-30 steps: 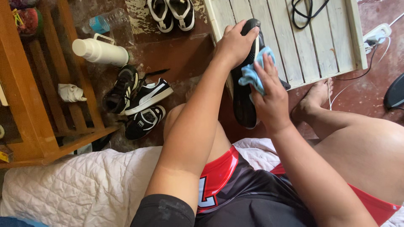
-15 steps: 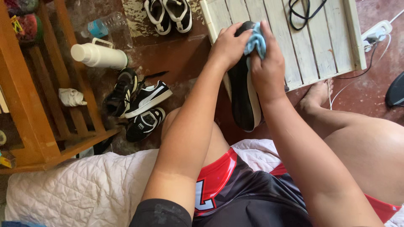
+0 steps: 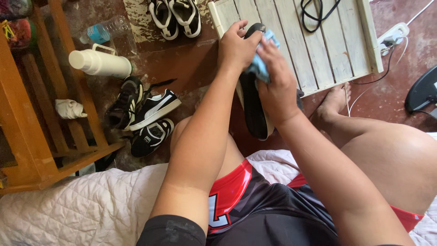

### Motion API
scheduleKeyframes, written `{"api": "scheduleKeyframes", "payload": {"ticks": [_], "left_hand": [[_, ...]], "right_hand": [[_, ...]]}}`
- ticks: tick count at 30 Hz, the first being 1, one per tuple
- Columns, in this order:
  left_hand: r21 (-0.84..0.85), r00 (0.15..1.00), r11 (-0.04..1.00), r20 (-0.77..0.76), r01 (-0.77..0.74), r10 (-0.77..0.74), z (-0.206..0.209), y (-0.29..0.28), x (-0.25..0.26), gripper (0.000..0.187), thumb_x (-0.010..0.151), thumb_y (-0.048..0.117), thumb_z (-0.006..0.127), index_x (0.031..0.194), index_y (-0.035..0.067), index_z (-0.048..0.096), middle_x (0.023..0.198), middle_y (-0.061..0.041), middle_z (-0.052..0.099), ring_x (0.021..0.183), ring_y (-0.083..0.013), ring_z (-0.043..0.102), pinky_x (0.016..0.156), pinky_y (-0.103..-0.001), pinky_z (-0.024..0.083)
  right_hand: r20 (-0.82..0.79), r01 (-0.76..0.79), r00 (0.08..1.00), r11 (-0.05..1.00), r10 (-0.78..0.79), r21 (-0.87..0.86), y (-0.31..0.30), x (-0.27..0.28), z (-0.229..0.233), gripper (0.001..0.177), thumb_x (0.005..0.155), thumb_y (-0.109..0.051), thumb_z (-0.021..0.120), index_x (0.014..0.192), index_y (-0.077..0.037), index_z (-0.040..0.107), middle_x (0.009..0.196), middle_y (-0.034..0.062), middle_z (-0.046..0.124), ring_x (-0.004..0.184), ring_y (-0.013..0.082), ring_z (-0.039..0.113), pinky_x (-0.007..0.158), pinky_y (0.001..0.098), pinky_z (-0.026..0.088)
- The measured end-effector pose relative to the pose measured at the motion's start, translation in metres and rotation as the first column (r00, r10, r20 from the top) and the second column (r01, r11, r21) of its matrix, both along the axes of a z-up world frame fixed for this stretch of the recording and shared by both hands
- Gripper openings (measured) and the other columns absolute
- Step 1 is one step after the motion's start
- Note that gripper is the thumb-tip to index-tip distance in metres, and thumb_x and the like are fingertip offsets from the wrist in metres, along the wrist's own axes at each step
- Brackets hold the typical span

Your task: The person sits on a bed and wipes a black and white sneaker with a blue cloth. They clean the upper, sides, and sole of the shoe, turning it over to reach different areas.

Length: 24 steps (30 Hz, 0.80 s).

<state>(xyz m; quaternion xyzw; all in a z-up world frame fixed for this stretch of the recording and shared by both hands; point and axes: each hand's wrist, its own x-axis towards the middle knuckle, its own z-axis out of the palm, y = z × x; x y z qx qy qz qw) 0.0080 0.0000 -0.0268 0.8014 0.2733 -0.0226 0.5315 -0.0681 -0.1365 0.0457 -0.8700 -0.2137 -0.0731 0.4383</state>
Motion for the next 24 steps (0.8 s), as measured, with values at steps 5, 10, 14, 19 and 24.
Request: {"api": "scheduleKeyframes", "payload": {"ticks": [5,10,14,19,24], "left_hand": [[0.0,0.999,0.999,-0.027,0.045,-0.045,0.007,0.001,-0.001,0.062,0.073,0.041,0.075,0.126,0.01,0.07,0.12,-0.012,0.075,0.108,-0.0243,0.074,0.092,-0.034,0.058],[0.022,0.997,0.997,-0.032,0.076,-0.075,0.02,-0.001,-0.005,0.057,0.073,0.041,0.073,0.122,0.012,0.073,0.115,-0.008,0.078,0.103,-0.0227,0.077,0.089,-0.034,0.059],[0.048,0.997,0.996,-0.03,0.078,-0.077,0.021,-0.004,-0.005,0.057,0.073,0.041,0.074,0.122,0.012,0.073,0.113,-0.008,0.078,0.102,-0.0234,0.076,0.088,-0.034,0.059],[0.05,0.995,0.994,-0.015,0.095,-0.095,0.021,-0.003,-0.005,0.057,0.075,0.042,0.074,0.123,0.012,0.072,0.115,-0.009,0.077,0.104,-0.0237,0.076,0.09,-0.034,0.059],[0.052,0.995,0.995,-0.039,0.091,-0.089,0.023,-0.003,-0.007,0.056,0.074,0.043,0.074,0.121,0.013,0.073,0.116,-0.008,0.077,0.104,-0.0244,0.075,0.09,-0.035,0.058]], "right_hand": [[-0.013,-0.113,0.994,0.988,0.112,-0.105,-0.008,-0.019,0.008,0.044,0.082,0.012,0.061,0.123,-0.004,0.068,0.145,0.0136,0.063,0.147,0.0367,0.048,0.122,0.0452,0.041],[-0.046,-0.176,0.984,0.982,0.173,-0.063,-0.019,-0.035,0.016,0.045,0.076,0.011,0.064,0.118,-0.004,0.068,0.14,0.011,0.066,0.145,0.0363,0.05,0.12,0.0452,0.041],[-0.084,-0.174,0.982,0.984,0.17,-0.046,-0.025,-0.051,0.019,0.048,0.073,0.008,0.067,0.119,-0.004,0.068,0.135,0.011,0.068,0.139,0.0345,0.056,0.12,0.046,0.042],[-0.101,-0.174,0.98,0.985,0.173,0.001,-0.033,-0.073,0.021,0.045,0.076,0.008,0.069,0.12,-0.003,0.067,0.133,0.0126,0.068,0.134,0.0337,0.06,0.119,0.0475,0.042],[-0.12,-0.145,0.981,0.988,0.151,0.057,-0.04,-0.097,0.023,0.041,0.081,0.01,0.068,0.119,-0.003,0.066,0.134,0.0139,0.068,0.135,0.0342,0.06,0.118,0.0451,0.045]]}}
